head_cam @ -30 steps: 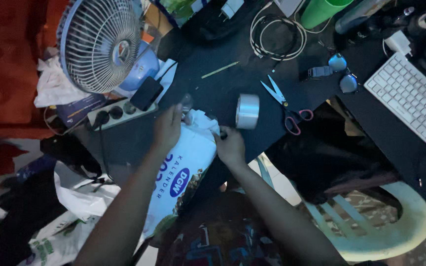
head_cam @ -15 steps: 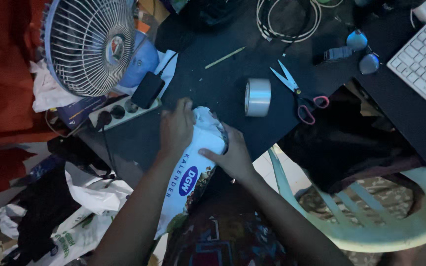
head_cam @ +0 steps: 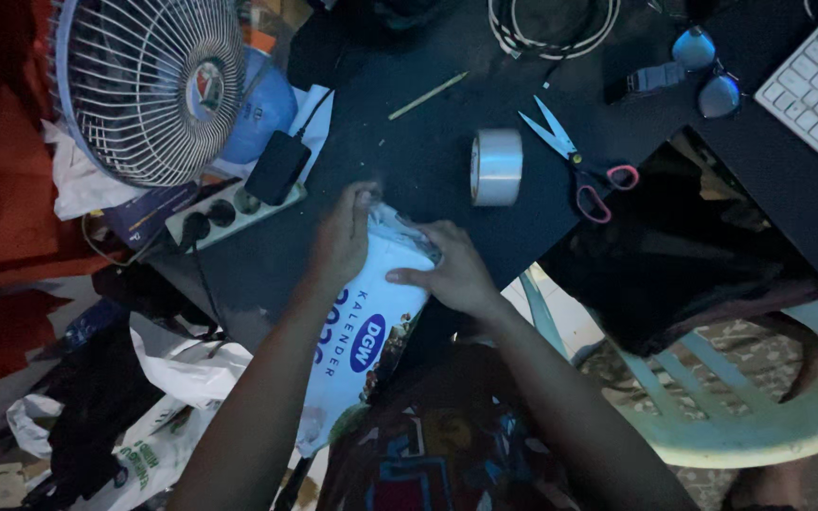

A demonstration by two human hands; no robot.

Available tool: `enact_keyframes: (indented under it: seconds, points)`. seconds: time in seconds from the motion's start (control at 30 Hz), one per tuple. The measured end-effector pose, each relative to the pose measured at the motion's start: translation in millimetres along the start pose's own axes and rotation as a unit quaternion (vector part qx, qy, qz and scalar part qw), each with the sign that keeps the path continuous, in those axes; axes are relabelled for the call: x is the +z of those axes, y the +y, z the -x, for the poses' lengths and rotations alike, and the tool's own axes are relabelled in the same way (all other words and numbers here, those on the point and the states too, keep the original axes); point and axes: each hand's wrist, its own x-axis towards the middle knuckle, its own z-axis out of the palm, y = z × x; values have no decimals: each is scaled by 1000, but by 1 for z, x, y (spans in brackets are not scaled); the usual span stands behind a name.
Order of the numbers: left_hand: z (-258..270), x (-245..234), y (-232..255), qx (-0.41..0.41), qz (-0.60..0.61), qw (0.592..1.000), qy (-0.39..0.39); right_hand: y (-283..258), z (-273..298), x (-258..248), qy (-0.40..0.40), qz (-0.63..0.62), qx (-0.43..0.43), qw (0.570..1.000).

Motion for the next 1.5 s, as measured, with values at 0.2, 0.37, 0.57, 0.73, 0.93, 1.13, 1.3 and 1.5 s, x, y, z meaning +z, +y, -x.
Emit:
enact_keyframes:
  seconds: [0.2,0.37,0.57,0.73,0.93,1.13,1.3,1.5]
  points:
    - [2,-3,11,-23,2,1000,10,-6,11,3,55,26,-32,998]
    - [5,-5,27,-57,-34,998,-21,-11,17,2,102,86,-108,985]
    - [5,-6,33,36,-104,994,24,-29,12,-3,64,90,-53,992]
    - [8,-5,30,43,-134,990,32,-45,2,-23,45,74,-7,996]
    - [6,3,23,119,-206,970,57,-76,-23,-36,142,287,-240,916]
    - [8,2,20,161,-218,960,66,-83,-47,-52,3,391,-287,875]
    - [10,-4,31,155,-195,967,55,-66,-44,-55,26,409,-254,876]
    - [10,-13,37,140,-182,973,5,-50,-18,-32,115,264,-152,946]
